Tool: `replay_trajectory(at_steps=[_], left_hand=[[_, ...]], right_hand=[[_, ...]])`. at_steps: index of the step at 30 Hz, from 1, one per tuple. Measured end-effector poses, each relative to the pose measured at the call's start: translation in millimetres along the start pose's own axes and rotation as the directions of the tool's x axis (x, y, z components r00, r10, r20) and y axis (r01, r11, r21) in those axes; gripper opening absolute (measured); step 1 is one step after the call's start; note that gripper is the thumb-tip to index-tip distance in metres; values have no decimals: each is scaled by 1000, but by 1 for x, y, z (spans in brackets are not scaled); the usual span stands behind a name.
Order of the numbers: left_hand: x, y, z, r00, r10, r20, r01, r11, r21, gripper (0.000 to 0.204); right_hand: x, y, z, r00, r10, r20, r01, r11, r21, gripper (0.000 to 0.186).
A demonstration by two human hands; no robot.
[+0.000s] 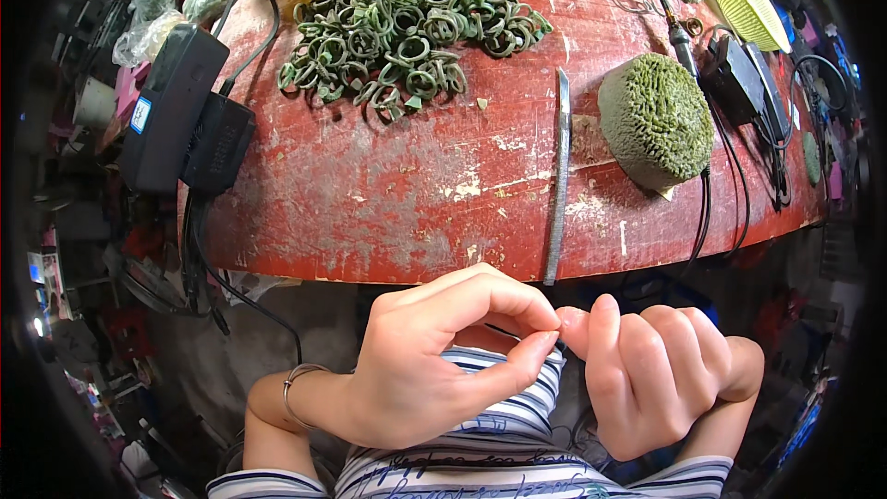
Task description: Using a heated tool and a file to modify and clean green wax jewelry rings.
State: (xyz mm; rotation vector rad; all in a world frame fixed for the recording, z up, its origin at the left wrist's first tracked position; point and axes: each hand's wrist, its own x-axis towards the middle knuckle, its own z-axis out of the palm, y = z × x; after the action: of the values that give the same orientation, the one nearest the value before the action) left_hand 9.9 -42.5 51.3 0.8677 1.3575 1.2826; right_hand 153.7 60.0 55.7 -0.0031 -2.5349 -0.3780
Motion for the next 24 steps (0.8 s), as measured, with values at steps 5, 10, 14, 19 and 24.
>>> replay_trajectory(at_steps=[5,10,14,19,24], left_hand=[[8,-1,-5,996,80,47,-88,976,199,11],[12,-5,-7,990,-135,40,133,989,61,10],[12,-7,-9,971,-233,60,234,972,-9,10],[16,-17,-9,988,-128,86,120,989,88,10],[20,-10,-14,984,-142,104,131,986,107,9]], right_hand=[[8,8,2,988,-147,51,146,989,34,16],[4,0,14,992,-121,-25,122,992,33,8],[8,0,17,993,-120,-7,119,993,-14,6],[10,-1,15,993,-89,74,93,994,-50,5],[15,0,15,996,-1,92,5,999,-41,5]])
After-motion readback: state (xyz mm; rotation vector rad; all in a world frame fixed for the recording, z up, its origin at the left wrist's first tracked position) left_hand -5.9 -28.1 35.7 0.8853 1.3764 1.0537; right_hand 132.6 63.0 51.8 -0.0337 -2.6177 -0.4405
